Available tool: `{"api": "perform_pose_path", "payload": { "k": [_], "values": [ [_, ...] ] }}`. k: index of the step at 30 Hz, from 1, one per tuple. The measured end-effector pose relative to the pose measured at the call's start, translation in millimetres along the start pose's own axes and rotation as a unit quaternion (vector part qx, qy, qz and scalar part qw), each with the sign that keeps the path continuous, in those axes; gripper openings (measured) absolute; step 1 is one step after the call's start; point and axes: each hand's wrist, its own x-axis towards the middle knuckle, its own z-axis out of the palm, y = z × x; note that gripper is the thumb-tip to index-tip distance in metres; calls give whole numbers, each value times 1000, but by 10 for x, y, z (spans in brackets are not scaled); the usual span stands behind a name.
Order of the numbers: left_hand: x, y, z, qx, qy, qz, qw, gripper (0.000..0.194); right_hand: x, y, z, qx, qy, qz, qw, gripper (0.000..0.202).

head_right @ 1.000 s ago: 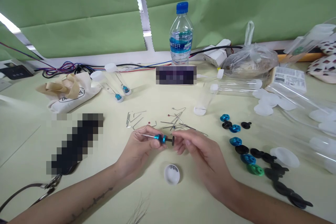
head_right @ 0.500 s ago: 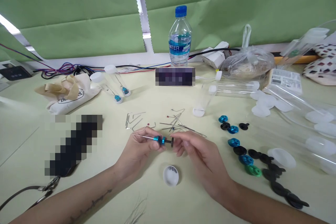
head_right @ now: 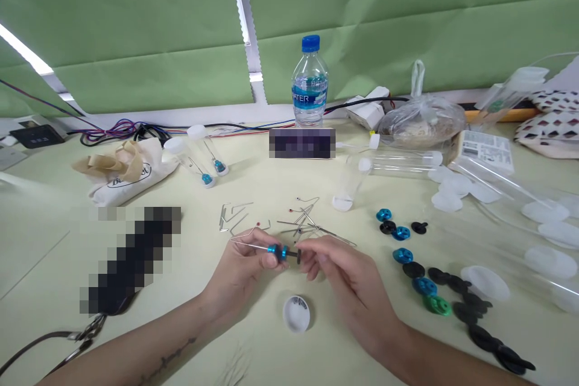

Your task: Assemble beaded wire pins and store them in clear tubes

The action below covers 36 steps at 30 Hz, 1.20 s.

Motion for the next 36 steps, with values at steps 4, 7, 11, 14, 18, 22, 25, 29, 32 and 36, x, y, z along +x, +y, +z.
{"api": "perform_pose_path", "payload": {
  "k": [4,7,11,14,18,22,25,29,32,36],
  "values": [
    [0,-2,-4,2,-3,5,1000,17,15,-3,5,-3,-1,-8,1000,26],
    [1,-9,-11,2,-7,8,1000,16,24,-10,11,-6,1,-7,1000,25],
    [3,-17,-16,-1,-9,11,1000,16,22,-27,8,-9,-2,-4,1000,25],
    [-1,-13,-5,1,-4,12,1000,16,9,-25,8,-10,0,5,1000,25],
    [-6,1,12,5,2,7,1000,16,-4,-8,15,-5,18,26,999,27],
    [-6,3,9,4,-5,9,1000,16,5,-18,9,-6,4,3,1000,26],
    [-9,-9,0,3,-7,10,1000,16,18,-34,0,-10,-2,-10,1000,26],
    [-13,-24,-7,1,-9,15,1000,16,26,-37,2,-9,-4,-9,1000,25],
    [-12,-25,-6,-1,-9,14,1000,15,21,-30,10,-2,7,2,1000,26],
    [-9,-15,1,-1,-9,13,1000,15,12,-19,11,0,9,5,1000,25]
  ]
}}
